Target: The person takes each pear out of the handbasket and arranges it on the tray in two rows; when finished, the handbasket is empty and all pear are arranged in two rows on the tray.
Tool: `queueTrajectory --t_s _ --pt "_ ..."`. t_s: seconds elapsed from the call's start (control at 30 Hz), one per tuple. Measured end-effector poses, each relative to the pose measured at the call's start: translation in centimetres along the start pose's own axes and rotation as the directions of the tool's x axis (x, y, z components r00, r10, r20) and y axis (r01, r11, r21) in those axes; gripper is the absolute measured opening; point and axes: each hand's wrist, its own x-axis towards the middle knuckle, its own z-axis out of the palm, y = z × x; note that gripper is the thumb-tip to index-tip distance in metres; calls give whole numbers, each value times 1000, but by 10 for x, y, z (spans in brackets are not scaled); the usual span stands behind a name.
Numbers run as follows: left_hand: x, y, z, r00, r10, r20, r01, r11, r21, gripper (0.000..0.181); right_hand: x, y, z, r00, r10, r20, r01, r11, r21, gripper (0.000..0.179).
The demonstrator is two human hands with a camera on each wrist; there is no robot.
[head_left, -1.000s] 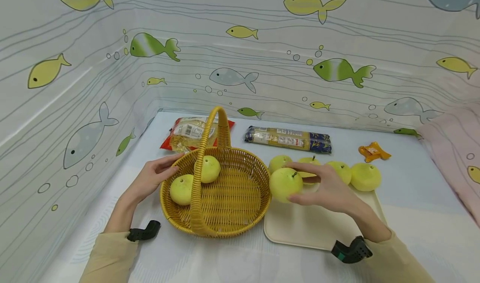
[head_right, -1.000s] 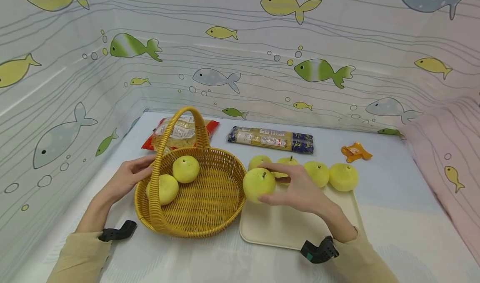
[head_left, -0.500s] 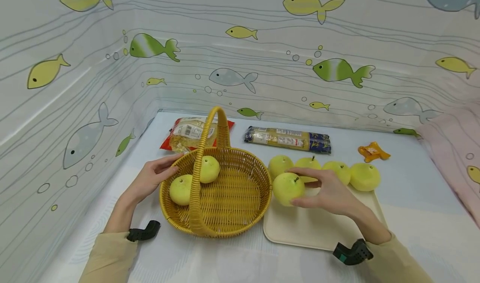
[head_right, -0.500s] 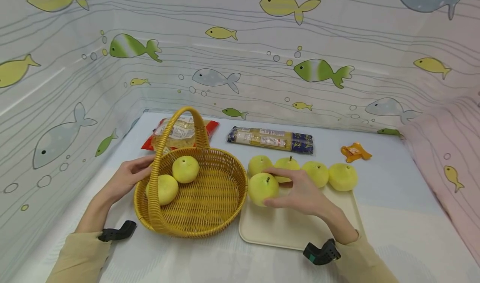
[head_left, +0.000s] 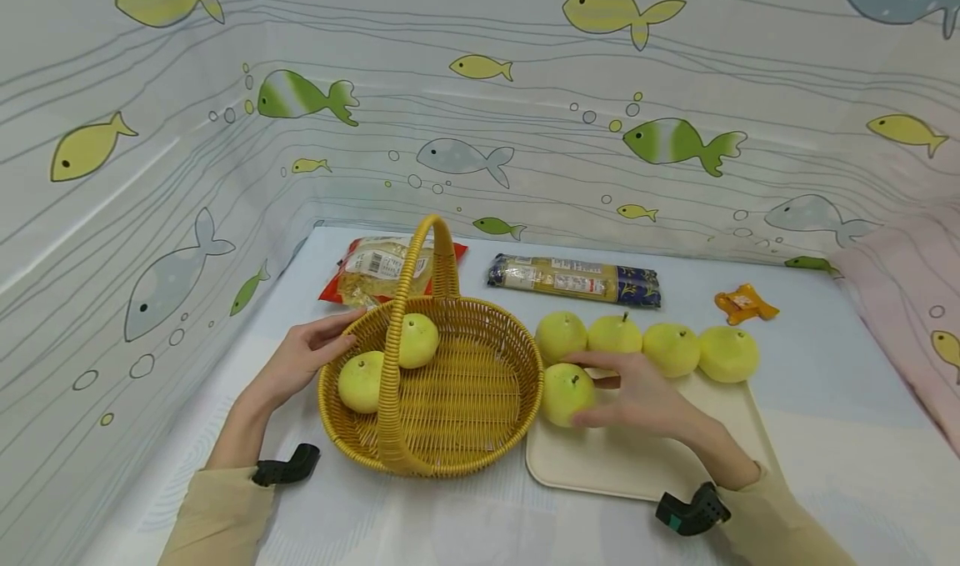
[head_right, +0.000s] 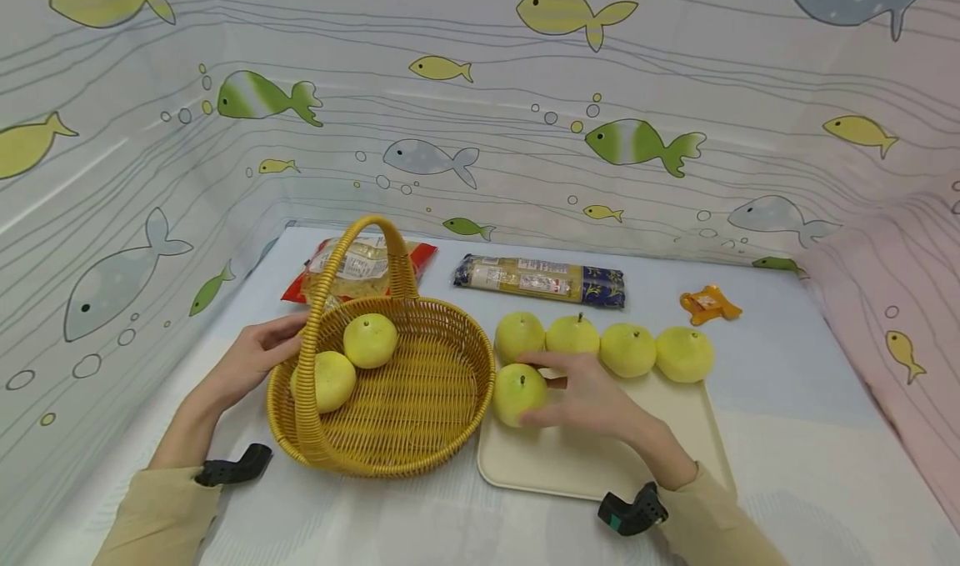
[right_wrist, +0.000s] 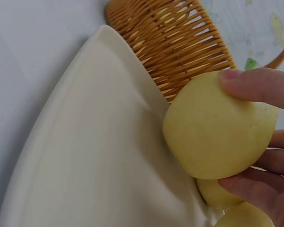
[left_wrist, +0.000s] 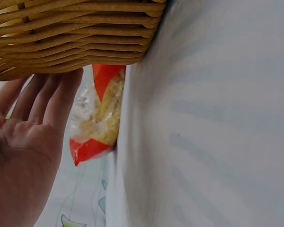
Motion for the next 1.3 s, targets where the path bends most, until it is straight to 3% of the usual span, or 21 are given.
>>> queueTrajectory --t_s 0.67,0.93,1.3 --pt "0 2 0 1000 4 1 -4 1000 -10 48 -1 1 -6 994 -19 104 19 1000 2 66" --pt "1 2 1 1000 0 -2 0 1000 1 48 -3 3 -7 995 -26 94 34 996 -80 74" --pt "0 0 2 1000 -4 -5 4 1000 -8 48 -2 6 -8 996 -20 89 29 995 -94 78"
